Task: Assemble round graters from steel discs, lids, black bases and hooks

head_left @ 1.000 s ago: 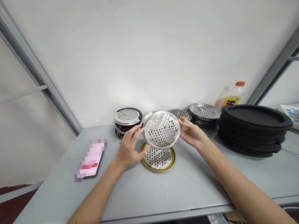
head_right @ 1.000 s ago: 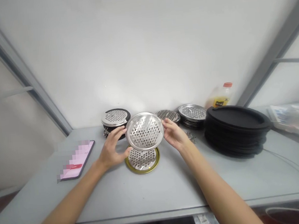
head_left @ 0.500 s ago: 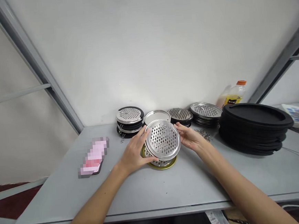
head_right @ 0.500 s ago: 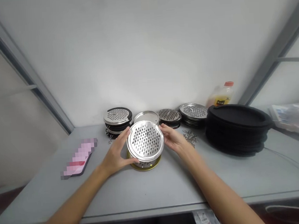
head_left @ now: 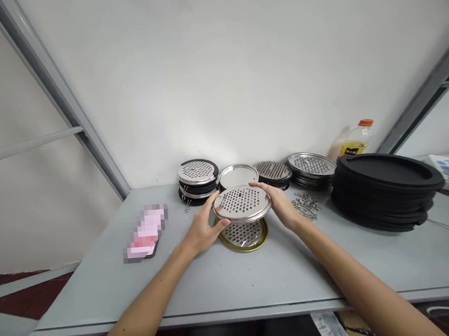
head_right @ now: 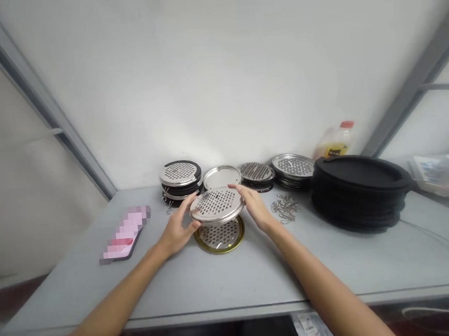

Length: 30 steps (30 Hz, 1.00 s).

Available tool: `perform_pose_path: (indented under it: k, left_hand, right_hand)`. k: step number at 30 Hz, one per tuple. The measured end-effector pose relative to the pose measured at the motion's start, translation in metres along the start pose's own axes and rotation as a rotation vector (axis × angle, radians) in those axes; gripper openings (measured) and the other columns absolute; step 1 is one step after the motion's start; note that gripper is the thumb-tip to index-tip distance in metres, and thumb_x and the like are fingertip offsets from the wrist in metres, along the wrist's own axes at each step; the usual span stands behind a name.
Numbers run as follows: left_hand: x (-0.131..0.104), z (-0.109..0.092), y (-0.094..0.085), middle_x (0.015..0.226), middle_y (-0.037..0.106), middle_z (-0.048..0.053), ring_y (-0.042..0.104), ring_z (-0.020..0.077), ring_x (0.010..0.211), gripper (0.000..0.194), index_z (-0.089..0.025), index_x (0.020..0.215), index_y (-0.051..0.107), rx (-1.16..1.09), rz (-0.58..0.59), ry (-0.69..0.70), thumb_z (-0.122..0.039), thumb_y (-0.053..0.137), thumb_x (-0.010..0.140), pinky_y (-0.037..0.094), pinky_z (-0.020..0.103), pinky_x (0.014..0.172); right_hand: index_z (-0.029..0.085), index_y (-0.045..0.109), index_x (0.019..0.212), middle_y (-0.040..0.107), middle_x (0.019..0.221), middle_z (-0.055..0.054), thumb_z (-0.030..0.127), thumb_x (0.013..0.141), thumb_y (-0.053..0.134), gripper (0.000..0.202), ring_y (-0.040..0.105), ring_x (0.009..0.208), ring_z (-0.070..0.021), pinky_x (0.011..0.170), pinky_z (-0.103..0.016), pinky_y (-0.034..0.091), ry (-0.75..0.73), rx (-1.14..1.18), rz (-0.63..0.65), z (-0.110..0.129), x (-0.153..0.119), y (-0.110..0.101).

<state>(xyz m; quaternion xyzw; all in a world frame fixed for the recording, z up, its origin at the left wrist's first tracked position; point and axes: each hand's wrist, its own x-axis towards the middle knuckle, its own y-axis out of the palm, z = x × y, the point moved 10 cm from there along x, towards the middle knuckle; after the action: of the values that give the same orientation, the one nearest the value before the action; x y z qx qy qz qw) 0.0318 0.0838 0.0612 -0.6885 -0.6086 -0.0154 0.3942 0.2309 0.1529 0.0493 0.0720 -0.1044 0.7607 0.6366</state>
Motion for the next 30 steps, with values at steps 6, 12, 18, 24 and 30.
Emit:
perform_pose_path:
  k: [6,12,18,24,30]
  left_hand:
    - [0.001,0.005,-0.002,0.145,0.043,0.015,0.040,0.0292,0.135,0.069,-0.018,0.143,0.035,-0.075,-0.028,-0.055,-0.063,0.040,0.091,0.034,0.045,0.110]
    - [0.001,0.004,-0.002,0.145,0.044,0.016,0.040,0.0301,0.134,0.073,-0.016,0.145,0.033,0.002,0.010,-0.075,-0.066,0.033,0.092,0.030,0.047,0.111]
    - [-0.003,0.009,0.010,0.146,0.043,0.016,0.037,0.0301,0.137,0.072,-0.018,0.149,0.026,0.010,0.118,-0.072,-0.064,0.031,0.093,0.029,0.047,0.112]
    - [-0.004,0.011,0.014,0.142,0.046,0.018,0.040,0.0326,0.135,0.077,-0.018,0.150,0.022,-0.015,0.149,-0.087,-0.065,0.039,0.090,0.032,0.050,0.109]
    - [0.001,0.007,0.002,0.146,0.042,0.017,0.041,0.0313,0.134,0.070,-0.018,0.148,0.027,-0.010,0.136,-0.065,-0.056,0.045,0.093,0.034,0.047,0.109]
  right_hand:
    - [0.027,0.049,0.136,0.045,0.145,-0.007,0.067,0.084,0.047,0.066,0.036,0.136,-0.0292,0.114,-0.048,0.025,-0.053,-0.078,0.237,0.001,-0.009,0.015]
    - [0.022,0.044,0.140,0.040,0.148,-0.012,0.076,0.074,0.052,0.085,0.033,0.137,-0.0338,0.115,-0.052,0.021,-0.069,-0.225,0.344,0.004,-0.017,0.019]
    - [0.022,0.048,0.137,0.045,0.144,-0.013,0.078,0.073,0.050,0.086,0.038,0.134,-0.0354,0.114,-0.053,0.024,-0.132,-0.250,0.291,0.006,-0.016,0.016]
    - [0.022,0.055,0.130,0.055,0.135,-0.012,0.075,0.076,0.050,0.075,0.046,0.128,-0.0350,0.110,-0.051,0.030,-0.156,-0.253,0.276,0.005,-0.016,0.017]
    - [0.025,0.054,0.132,0.053,0.138,-0.009,0.067,0.080,0.054,0.067,0.046,0.128,-0.0337,0.109,-0.051,0.033,-0.166,-0.264,0.424,0.003,-0.024,0.028]
